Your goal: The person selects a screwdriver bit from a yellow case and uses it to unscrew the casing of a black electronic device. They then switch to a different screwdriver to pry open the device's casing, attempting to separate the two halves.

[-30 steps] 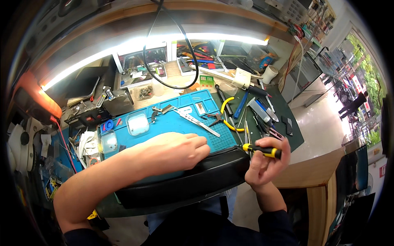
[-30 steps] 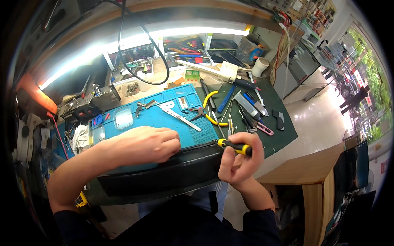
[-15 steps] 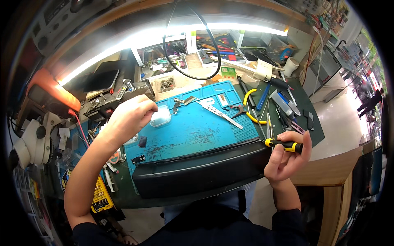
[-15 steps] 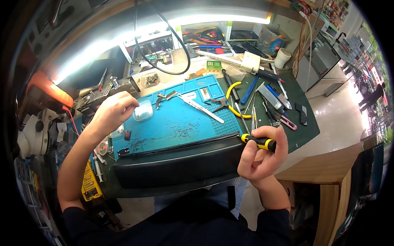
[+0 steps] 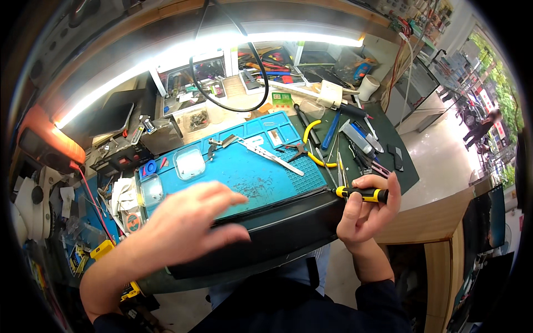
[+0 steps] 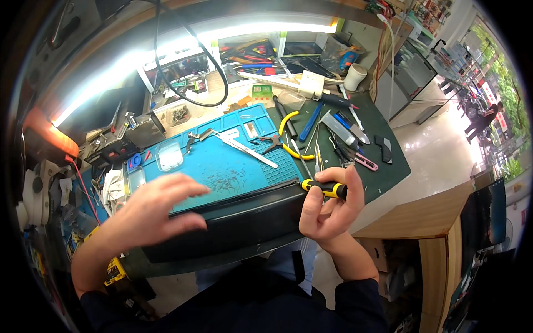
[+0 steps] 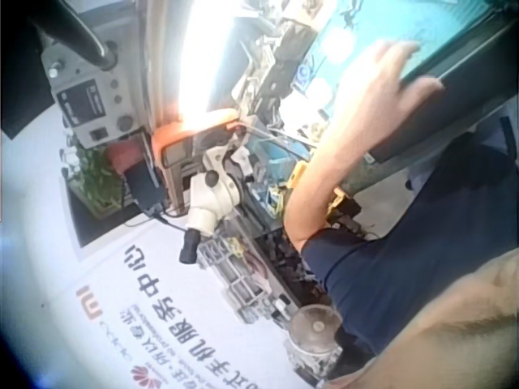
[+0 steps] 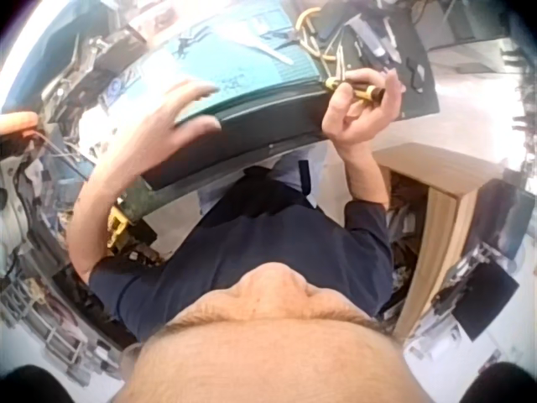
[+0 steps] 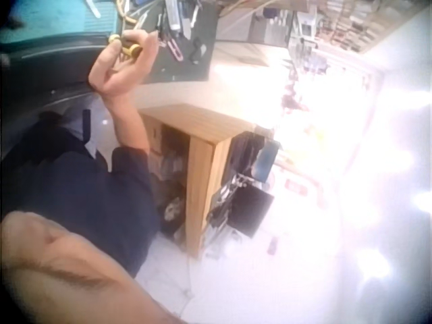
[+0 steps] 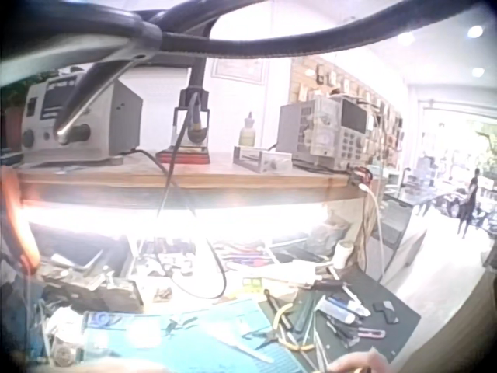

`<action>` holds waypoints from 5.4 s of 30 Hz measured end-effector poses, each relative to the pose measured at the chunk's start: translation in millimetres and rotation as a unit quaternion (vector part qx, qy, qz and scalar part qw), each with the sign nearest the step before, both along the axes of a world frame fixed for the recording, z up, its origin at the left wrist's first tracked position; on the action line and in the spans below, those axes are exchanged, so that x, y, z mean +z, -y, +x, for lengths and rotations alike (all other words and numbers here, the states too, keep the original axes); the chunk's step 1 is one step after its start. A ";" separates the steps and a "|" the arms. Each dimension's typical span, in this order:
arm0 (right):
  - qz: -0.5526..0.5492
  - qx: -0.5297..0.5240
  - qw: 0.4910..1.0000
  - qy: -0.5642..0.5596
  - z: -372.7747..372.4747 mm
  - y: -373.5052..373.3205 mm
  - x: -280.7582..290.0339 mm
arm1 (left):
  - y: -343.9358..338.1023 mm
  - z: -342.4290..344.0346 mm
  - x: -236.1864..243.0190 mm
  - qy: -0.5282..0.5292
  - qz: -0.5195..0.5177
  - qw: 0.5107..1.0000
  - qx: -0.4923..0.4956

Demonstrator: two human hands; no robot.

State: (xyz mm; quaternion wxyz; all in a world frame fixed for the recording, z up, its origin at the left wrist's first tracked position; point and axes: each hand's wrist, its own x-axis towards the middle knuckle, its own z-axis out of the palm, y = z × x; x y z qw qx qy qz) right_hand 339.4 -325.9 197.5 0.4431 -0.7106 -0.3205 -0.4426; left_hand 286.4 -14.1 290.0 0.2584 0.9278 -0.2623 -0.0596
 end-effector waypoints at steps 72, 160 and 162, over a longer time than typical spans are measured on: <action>-0.172 0.043 0.983 -0.057 -5.1 37.5 29.8 | 31.0 -24.3 -9.0 0.057 0.032 0.996 -0.066; -0.135 0.069 0.985 -0.082 -8.2 22.1 47.0 | 128.1 108.5 -48.0 0.219 0.038 0.944 -0.244; -0.153 0.046 0.983 -0.094 -7.7 30.3 37.8 | 128.1 108.3 -46.1 0.219 0.047 0.943 -0.246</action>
